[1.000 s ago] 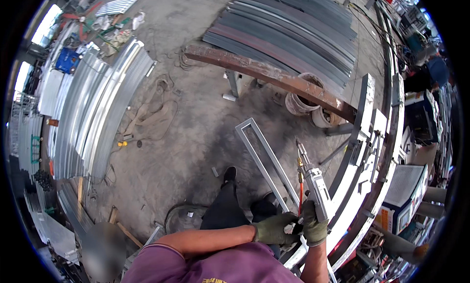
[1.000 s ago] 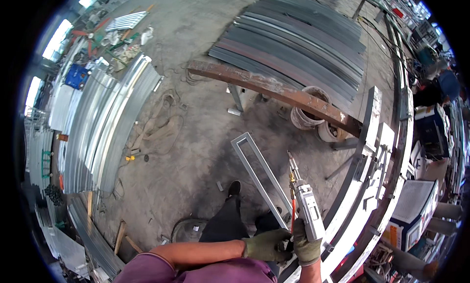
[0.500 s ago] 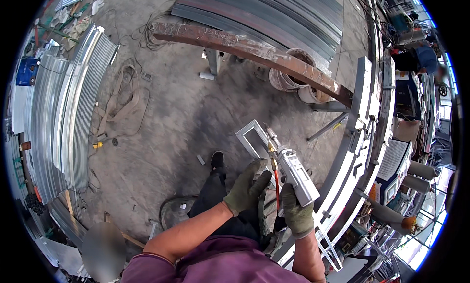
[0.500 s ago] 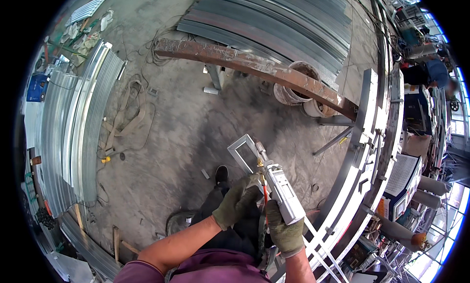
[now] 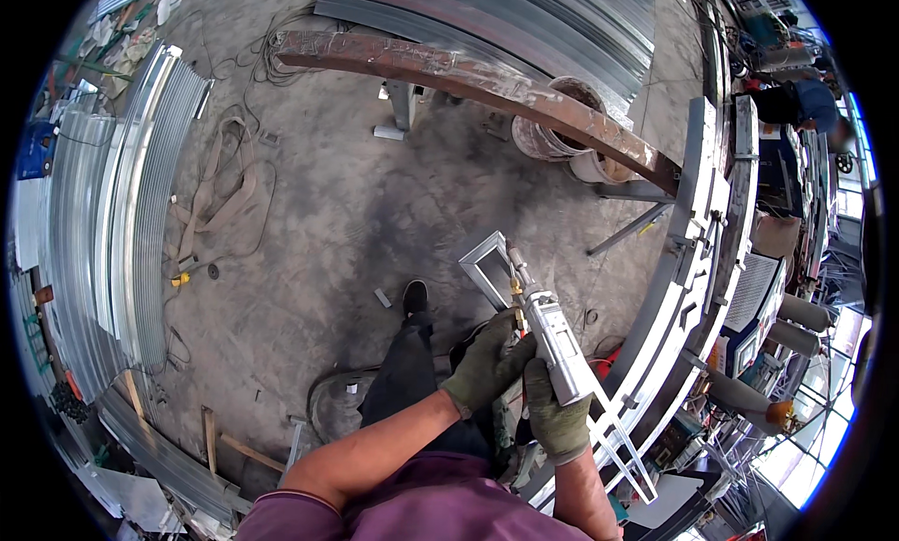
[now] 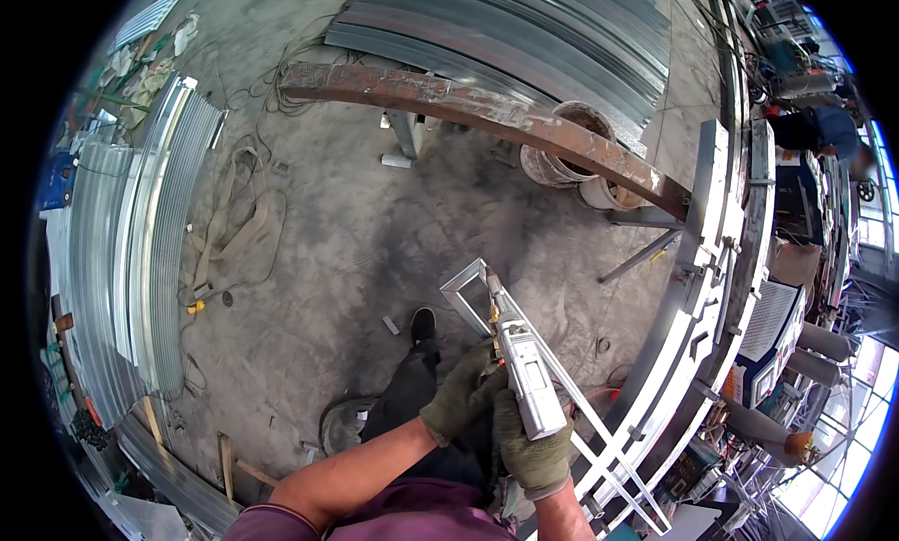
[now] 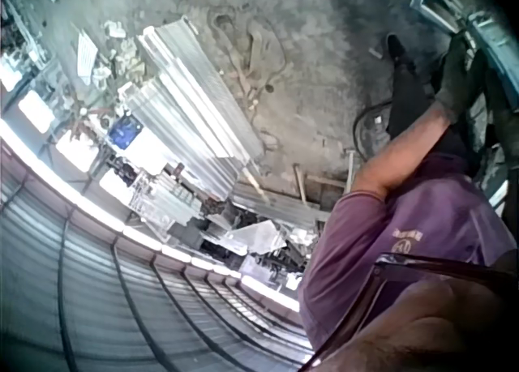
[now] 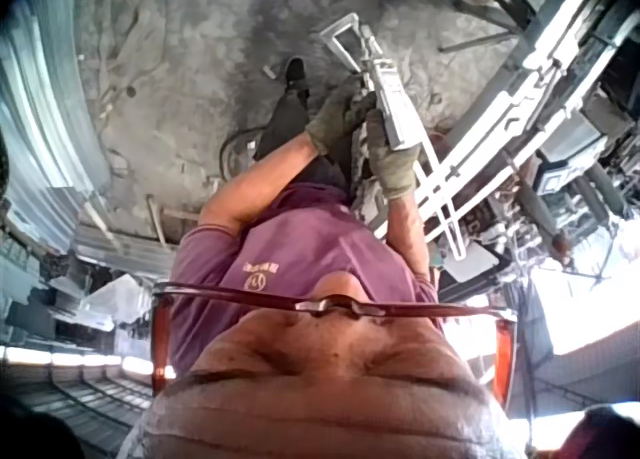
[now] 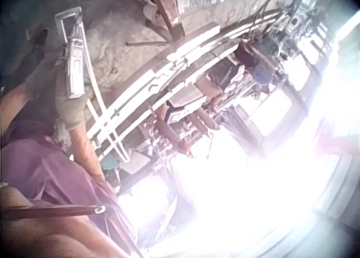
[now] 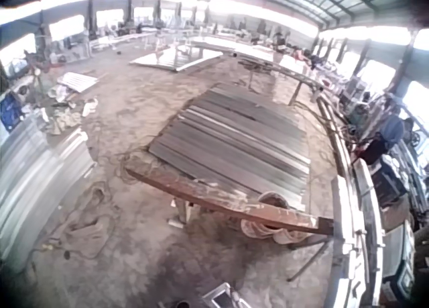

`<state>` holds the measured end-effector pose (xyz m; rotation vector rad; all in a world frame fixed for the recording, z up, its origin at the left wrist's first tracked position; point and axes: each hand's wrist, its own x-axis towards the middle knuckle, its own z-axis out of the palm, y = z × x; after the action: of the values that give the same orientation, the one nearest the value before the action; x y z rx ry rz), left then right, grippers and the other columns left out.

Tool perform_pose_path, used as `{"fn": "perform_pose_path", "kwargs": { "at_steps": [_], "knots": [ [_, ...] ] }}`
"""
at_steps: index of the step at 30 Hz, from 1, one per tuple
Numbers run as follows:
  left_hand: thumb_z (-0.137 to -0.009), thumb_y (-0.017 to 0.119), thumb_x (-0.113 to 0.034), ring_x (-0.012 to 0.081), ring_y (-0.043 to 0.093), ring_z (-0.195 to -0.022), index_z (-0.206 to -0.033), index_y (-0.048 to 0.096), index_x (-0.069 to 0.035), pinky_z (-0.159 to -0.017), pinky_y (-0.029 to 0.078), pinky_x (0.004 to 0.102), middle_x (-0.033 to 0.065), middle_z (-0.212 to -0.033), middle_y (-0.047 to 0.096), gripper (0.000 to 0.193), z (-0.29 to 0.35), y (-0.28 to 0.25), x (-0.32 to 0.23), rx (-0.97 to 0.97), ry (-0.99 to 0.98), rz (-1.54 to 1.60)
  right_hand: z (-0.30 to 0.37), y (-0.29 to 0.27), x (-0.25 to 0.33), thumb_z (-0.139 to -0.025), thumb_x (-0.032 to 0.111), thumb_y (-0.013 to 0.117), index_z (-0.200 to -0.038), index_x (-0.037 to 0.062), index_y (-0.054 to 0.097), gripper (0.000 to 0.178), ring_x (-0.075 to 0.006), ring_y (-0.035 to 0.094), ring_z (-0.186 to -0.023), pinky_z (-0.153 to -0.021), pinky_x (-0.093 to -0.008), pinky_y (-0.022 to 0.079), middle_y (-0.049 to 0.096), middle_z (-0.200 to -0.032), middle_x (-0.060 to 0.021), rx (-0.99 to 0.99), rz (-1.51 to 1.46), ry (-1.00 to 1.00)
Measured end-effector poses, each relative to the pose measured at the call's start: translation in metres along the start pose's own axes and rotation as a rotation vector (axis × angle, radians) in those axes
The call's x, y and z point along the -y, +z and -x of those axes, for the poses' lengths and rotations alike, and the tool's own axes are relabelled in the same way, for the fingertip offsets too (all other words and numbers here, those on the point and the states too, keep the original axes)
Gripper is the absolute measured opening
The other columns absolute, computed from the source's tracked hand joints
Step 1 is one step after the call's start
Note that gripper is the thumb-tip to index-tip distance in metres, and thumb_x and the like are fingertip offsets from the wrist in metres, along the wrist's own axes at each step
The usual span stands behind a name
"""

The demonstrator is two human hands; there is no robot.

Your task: The person aligns and welds metal frame components on a workbench using a handheld welding torch. They repeatedly position metal bars, tack weld joints, and reposition the frame to complete welds on multiple sides.

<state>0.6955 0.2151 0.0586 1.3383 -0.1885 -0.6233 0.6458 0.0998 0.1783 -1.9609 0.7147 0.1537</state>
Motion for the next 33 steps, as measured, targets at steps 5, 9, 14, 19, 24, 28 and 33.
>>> {"fn": "perform_pose_path", "kwargs": {
  "at_steps": [5, 9, 14, 19, 24, 28, 33],
  "knots": [
    [-0.114, 0.059, -0.023, 0.0265, 0.062, -0.132, -0.148, 0.058, -0.001, -0.114, 0.047, 0.0401, 0.0189, -0.141, 0.067, 0.041, 0.003, -0.003, -0.011, -0.007, -0.103, 0.087, -0.002, 0.007, 0.002, -0.099, 0.012, 0.078, -0.121, 0.0, 0.077, 0.026, -0.0309, 0.08, -0.096, -0.084, -0.0396, 0.061, 0.081, -0.105, -0.0169, -0.044, 0.082, -0.064],
    [-0.115, 0.057, -0.025, 0.0263, 0.062, -0.134, -0.15, 0.057, -0.001, -0.114, 0.047, 0.0398, 0.0188, -0.143, 0.066, 0.043, 0.002, -0.007, -0.011, -0.006, -0.081, 0.062, -0.004, 0.012, 0.008, -0.099, 0.013, 0.078, -0.119, 0.0002, 0.077, 0.024, -0.0305, 0.08, -0.091, -0.081, -0.0394, 0.062, 0.081, -0.1, -0.0157, -0.068, 0.119, -0.092],
    [-0.115, 0.058, -0.027, 0.0272, 0.062, -0.134, -0.151, 0.057, -0.001, -0.114, 0.048, 0.0399, 0.0188, -0.143, 0.066, 0.044, 0.003, -0.007, 0.0, -0.013, -0.087, 0.073, -0.005, 0.011, 0.006, -0.098, 0.011, 0.077, -0.122, -0.0004, 0.076, 0.027, -0.03, 0.079, -0.098, -0.086, -0.0396, 0.061, 0.08, -0.108, -0.0171, -0.008, 0.092, -0.018],
    [-0.115, 0.057, -0.028, 0.0276, 0.063, -0.133, -0.15, 0.057, -0.001, -0.114, 0.048, 0.0402, 0.019, -0.141, 0.067, 0.044, 0.002, -0.009, 0.001, -0.003, -0.119, 0.102, -0.01, 0.018, 0.005, -0.105, 0.014, 0.071, -0.117, -0.0023, 0.071, 0.021, -0.0163, 0.061, -0.071, -0.066, -0.0354, 0.05, 0.064, -0.083, -0.0051, -0.047, 0.112, -0.163],
    [-0.115, 0.056, -0.026, 0.0279, 0.063, -0.133, -0.15, 0.057, -0.002, -0.114, 0.048, 0.0404, 0.0192, -0.141, 0.067, 0.043, 0.001, -0.011, -0.003, 0.007, -0.134, 0.092, -0.01, 0.017, 0.014, -0.104, 0.013, 0.072, -0.127, -0.0029, 0.071, 0.028, -0.0243, 0.07, -0.09, -0.083, -0.0389, 0.056, 0.073, -0.1, -0.0121, -0.024, 0.143, -0.153],
    [-0.115, 0.056, -0.026, 0.0284, 0.063, -0.134, -0.15, 0.057, -0.002, -0.115, 0.047, 0.0404, 0.0197, -0.141, 0.066, 0.043, 0.001, -0.012, 0.0, -0.002, -0.105, 0.065, -0.008, 0.017, 0.02, -0.102, 0.013, 0.074, -0.129, -0.0012, 0.073, 0.03, -0.0299, 0.076, -0.101, -0.09, -0.0399, 0.058, 0.078, -0.11, -0.0166, -0.04, 0.177, -0.157],
    [-0.115, 0.056, -0.028, 0.0283, 0.062, -0.135, -0.152, 0.056, -0.002, -0.115, 0.048, 0.0406, 0.0193, -0.144, 0.064, 0.044, 0.003, -0.012, -0.001, 0.0, -0.119, 0.088, -0.011, 0.019, 0.021, -0.099, 0.013, 0.077, -0.118, 0.0019, 0.078, 0.022, -0.0324, 0.08, -0.092, -0.081, -0.0394, 0.062, 0.081, -0.102, -0.0162, -0.069, 0.22, -0.189]
  ]
}}
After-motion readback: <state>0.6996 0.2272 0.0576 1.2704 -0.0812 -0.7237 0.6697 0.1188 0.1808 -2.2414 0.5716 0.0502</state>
